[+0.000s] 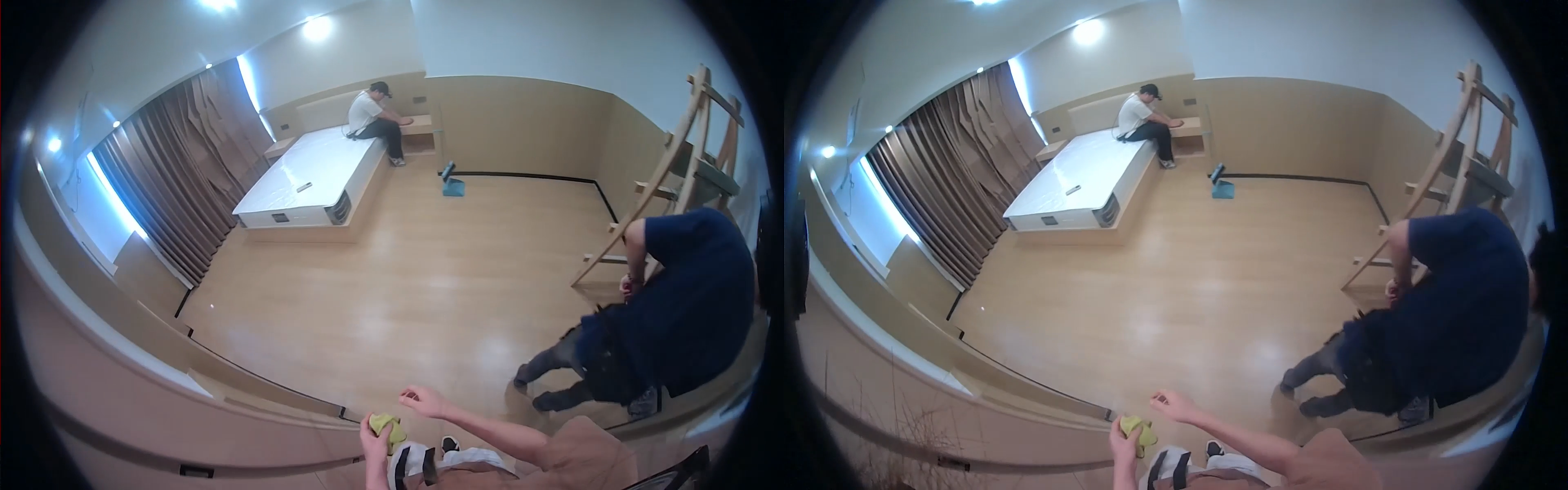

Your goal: The person wipes the top edges and sides of the wooden partition with a cloth, then sweeps the floor using a broom and a dustpan.

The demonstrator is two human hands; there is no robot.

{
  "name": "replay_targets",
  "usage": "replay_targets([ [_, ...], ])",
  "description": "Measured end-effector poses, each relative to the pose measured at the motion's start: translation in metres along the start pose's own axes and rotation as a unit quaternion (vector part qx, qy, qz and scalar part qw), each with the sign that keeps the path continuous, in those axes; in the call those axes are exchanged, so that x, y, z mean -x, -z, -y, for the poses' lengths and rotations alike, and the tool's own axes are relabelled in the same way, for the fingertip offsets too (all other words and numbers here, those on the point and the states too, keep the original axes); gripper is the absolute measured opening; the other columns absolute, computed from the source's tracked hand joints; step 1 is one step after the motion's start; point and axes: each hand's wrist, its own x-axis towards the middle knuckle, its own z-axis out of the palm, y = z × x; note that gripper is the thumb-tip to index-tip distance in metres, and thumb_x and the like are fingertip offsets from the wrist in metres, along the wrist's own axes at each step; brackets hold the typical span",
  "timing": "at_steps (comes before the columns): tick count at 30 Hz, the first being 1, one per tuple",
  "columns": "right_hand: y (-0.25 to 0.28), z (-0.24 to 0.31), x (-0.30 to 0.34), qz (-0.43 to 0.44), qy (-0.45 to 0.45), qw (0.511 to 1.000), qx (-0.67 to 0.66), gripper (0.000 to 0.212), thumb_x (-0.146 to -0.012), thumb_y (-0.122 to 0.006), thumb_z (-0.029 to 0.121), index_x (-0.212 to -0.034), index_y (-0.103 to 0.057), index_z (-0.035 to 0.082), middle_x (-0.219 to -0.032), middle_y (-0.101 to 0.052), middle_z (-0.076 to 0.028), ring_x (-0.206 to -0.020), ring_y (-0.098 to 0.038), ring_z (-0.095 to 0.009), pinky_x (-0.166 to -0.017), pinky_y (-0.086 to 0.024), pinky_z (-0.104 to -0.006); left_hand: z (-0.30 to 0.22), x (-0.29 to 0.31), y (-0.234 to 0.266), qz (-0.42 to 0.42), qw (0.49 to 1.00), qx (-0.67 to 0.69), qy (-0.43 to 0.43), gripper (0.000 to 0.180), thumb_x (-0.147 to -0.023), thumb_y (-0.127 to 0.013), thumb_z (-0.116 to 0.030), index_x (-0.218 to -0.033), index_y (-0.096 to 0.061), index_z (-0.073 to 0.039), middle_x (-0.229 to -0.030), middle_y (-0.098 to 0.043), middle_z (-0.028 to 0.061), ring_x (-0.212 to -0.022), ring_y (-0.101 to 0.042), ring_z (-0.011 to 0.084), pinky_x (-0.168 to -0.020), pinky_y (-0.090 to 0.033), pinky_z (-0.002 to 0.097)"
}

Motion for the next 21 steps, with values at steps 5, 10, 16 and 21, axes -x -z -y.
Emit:
replay_targets([
  [5, 0.063, -0.005, -0.084, -0.02, 0.038, 0.996, -0.073, 0.046, -0.092, -0.057, 0.037, -0.123, -0.056, 0.003, -0.112, -0.064, -0.012, -0.1, -0.062, -0.021, -0.088, -0.049, -0.0341, -0.021, -0.112, -0.094, 0.136, 0.984, -0.114, 0.03, 0.038, -0.077, -0.071, 0.0, -0.113, -0.059, 0.003, -0.101, -0.064, 0.0094, -0.087, -0.062, 0.0138, -0.077, -0.052, 0.0276],
  [10, 0.105, -0.05, -0.173, -0.084, -0.012, 0.993, -0.087, 0.041, -0.092, -0.057, 0.044, -0.103, -0.062, 0.005, -0.09, -0.06, -0.007, -0.087, -0.054, -0.015, -0.079, -0.045, -0.0316, 0.011, -0.247, -0.172, 0.19, 0.974, -0.127, -0.003, 0.029, -0.073, -0.075, -0.002, -0.099, -0.065, 0.004, -0.089, -0.067, 0.008, -0.081, -0.062, 0.0133, -0.074, -0.052, 0.0278],
  [16, 0.27, -0.005, -0.286, -0.156, -0.048, 0.987, 0.015, 0.053, -0.076, -0.071, 0.053, -0.094, -0.062, 0.004, -0.073, -0.061, -0.013, -0.067, -0.058, -0.023, -0.064, -0.046, -0.0369, -0.017, -0.417, -0.299, 0.268, 0.937, -0.213, -0.064, 0.034, -0.069, -0.083, -0.013, -0.093, -0.066, 0.005, -0.083, -0.066, 0.0083, -0.075, -0.061, 0.0126, -0.068, -0.051, 0.0274],
  [21, 0.398, 0.017, -0.344, -0.266, -0.05, 0.955, 0.124, 0.04, -0.076, -0.074, 0.04, -0.09, -0.057, 0.006, -0.074, -0.06, -0.014, -0.068, -0.058, -0.03, -0.062, -0.045, -0.0379, -0.051, -0.536, -0.432, 0.438, 0.859, -0.263, -0.035, 0.029, -0.068, -0.083, -0.013, -0.084, -0.063, 0.0, -0.078, -0.063, 0.0045, -0.07, -0.057, 0.0109, -0.064, -0.048, 0.0262],
])
